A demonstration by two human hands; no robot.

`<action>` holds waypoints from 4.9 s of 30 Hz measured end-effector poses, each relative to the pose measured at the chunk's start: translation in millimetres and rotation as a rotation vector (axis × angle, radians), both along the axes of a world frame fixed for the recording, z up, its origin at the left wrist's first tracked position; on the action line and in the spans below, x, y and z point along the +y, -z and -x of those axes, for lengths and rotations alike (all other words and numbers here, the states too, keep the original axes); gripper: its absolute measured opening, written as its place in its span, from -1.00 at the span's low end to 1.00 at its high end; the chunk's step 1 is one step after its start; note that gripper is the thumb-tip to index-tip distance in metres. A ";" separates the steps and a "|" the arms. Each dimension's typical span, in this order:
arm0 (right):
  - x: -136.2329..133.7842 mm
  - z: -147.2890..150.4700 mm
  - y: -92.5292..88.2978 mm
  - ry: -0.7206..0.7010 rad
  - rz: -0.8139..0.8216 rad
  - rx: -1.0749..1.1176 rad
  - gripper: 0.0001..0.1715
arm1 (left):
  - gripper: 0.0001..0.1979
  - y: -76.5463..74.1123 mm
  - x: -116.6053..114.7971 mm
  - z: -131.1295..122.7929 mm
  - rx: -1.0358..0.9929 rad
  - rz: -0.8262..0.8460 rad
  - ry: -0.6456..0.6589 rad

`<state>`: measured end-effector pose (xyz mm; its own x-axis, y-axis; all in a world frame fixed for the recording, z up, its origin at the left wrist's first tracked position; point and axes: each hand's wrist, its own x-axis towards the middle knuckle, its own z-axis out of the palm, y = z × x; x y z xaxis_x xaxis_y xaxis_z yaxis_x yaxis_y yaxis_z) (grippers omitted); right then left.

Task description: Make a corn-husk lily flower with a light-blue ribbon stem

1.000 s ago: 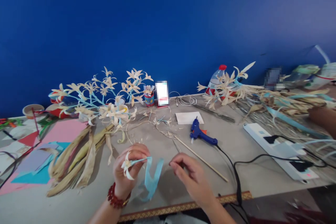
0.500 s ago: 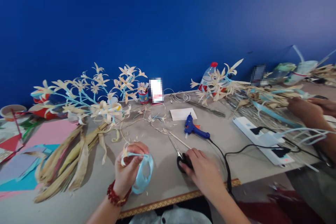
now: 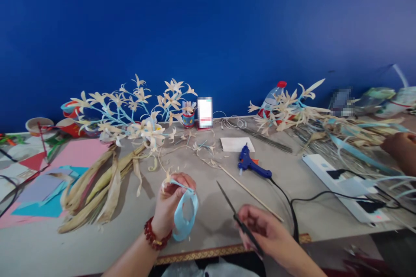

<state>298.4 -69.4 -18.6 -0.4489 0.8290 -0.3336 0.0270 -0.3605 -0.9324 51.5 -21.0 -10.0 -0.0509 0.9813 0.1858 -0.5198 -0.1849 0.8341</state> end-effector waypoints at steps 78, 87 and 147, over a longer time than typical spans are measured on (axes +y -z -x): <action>9.9 32.9 11.1 -0.111 0.237 0.237 -0.40 | -0.84 -2.6 -2.4 4.9 -0.115 0.151 0.339; 9.4 37.7 3.6 -0.066 0.232 0.181 -0.42 | -0.87 -5.5 -1.6 6.3 -0.112 0.139 0.353; 4.7 50.3 33.4 -0.050 0.220 0.321 -0.25 | -0.88 4.2 -4.0 -5.5 -0.337 0.270 0.323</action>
<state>248.1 -64.8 -52.0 -0.5972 0.7280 -0.3367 -0.2311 -0.5581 -0.7969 57.0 -25.0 -14.2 0.2478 0.9676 -0.0495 -0.7616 0.2261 0.6073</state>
